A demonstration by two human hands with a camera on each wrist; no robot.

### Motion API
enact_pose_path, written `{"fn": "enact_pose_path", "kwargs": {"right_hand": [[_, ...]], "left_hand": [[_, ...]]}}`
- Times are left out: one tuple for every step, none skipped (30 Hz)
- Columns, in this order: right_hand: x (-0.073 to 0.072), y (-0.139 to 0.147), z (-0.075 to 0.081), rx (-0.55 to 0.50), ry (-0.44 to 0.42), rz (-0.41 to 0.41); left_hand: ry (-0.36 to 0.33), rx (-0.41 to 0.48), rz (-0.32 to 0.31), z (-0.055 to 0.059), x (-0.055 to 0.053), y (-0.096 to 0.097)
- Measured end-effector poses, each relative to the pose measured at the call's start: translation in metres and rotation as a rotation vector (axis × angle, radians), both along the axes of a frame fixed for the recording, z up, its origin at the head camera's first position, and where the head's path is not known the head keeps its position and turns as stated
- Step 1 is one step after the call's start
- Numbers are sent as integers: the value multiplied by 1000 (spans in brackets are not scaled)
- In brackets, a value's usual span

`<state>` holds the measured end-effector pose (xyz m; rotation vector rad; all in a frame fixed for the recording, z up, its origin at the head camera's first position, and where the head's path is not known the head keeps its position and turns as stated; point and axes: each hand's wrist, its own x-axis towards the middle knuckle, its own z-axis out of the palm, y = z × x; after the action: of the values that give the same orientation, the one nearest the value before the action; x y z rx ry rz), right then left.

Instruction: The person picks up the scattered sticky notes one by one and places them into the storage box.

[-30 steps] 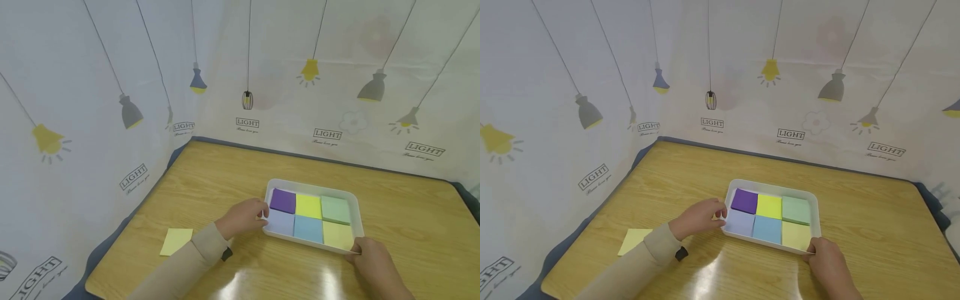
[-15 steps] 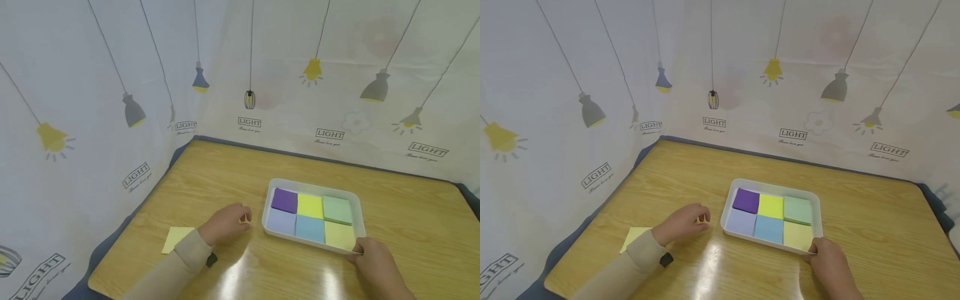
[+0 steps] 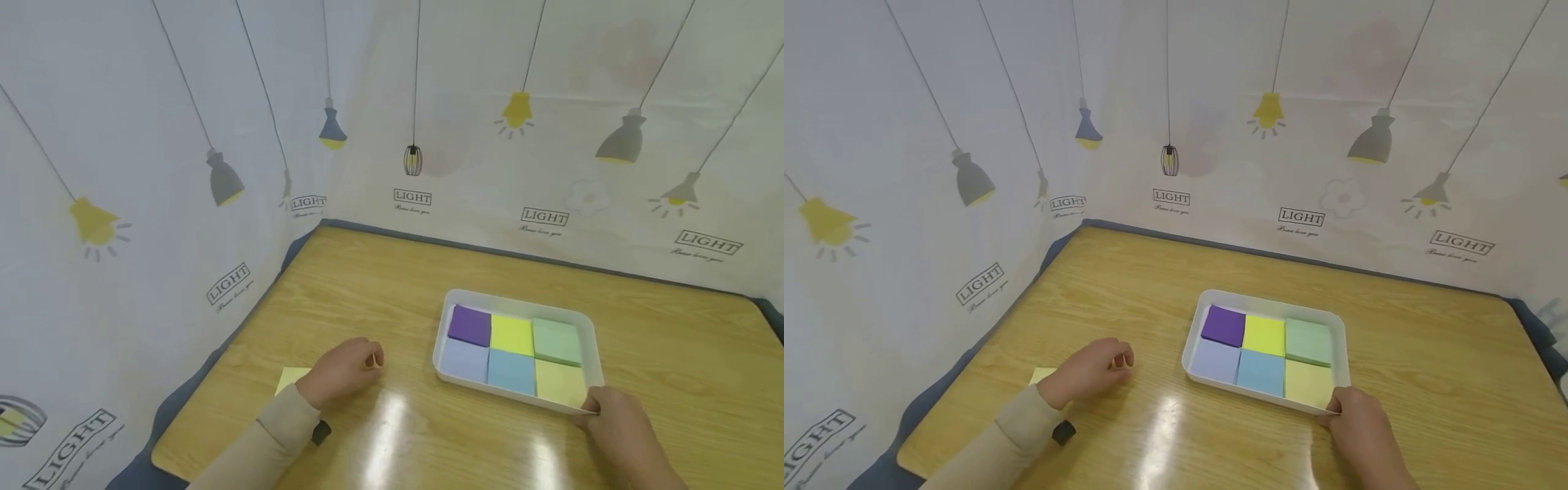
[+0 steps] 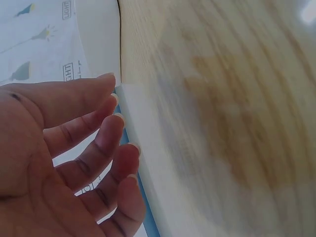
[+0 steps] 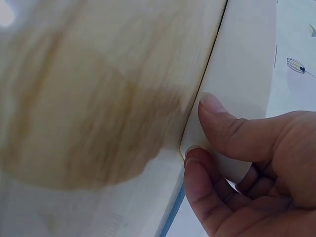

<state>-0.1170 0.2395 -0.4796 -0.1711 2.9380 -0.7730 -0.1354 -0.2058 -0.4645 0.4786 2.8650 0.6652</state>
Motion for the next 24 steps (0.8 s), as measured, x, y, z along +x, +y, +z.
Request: {"fn": "enact_pose_path", "kwargs": {"right_hand": [[0,0,0,2,6,0],[0,0,0,3,10,-1],[0,0,-1,2,12,-3],[1,0,-1,2,15,-4],[1,0,-1,1,19,-4],[1,0,-1,2,18,-5],[2,0,0,2,18,-5],[2,0,0,1,16,-5],[2,1,1,2,14,-6],[2,1,1,2,9,-8],[2,1,1,3,3,-9],[1,1,2,5,2,-9],[1,1,2,7,-1,-10],[1,1,2,8,-4,-10],[0,1,2,8,-5,-10],[0,1,2,6,-9,-9],[0,1,2,7,-10,-8],[0,1,2,4,-10,-8],[0,0,2,3,-14,-9],[0,0,2,1,-17,-10],[0,0,2,-1,-20,-12],[0,0,2,0,-23,-14],[0,-1,2,1,-22,-14],[0,-1,2,1,-22,-14]], "left_hand": [[-3,1,0,0,0,-1],[-4,4,0,0,1,-3],[-12,12,2,1,2,-4],[-19,15,9,1,2,-7],[-23,18,15,1,3,-9],[-30,15,22,0,3,-13],[-39,8,34,0,3,-16],[-41,1,41,-1,4,-20],[-45,-4,55,-1,3,-24],[-44,-14,64,-2,3,-28],[-40,-24,71,-2,2,-33],[-42,-34,81,-3,2,-37],[-43,-43,92,-2,2,-42],[-39,-50,97,-3,2,-46],[-44,-57,107,-2,2,-51],[-43,-69,106,-2,2,-55],[-48,-75,114,-2,2,-59],[-58,-80,124,-2,3,-62],[-63,-83,129,-1,4,-65],[-68,-89,134,-1,4,-69],[-72,-94,137,-1,5,-72],[-76,-95,140,0,6,-74],[-83,-97,147,0,7,-77],[-88,-98,150,0,8,-79]]}}
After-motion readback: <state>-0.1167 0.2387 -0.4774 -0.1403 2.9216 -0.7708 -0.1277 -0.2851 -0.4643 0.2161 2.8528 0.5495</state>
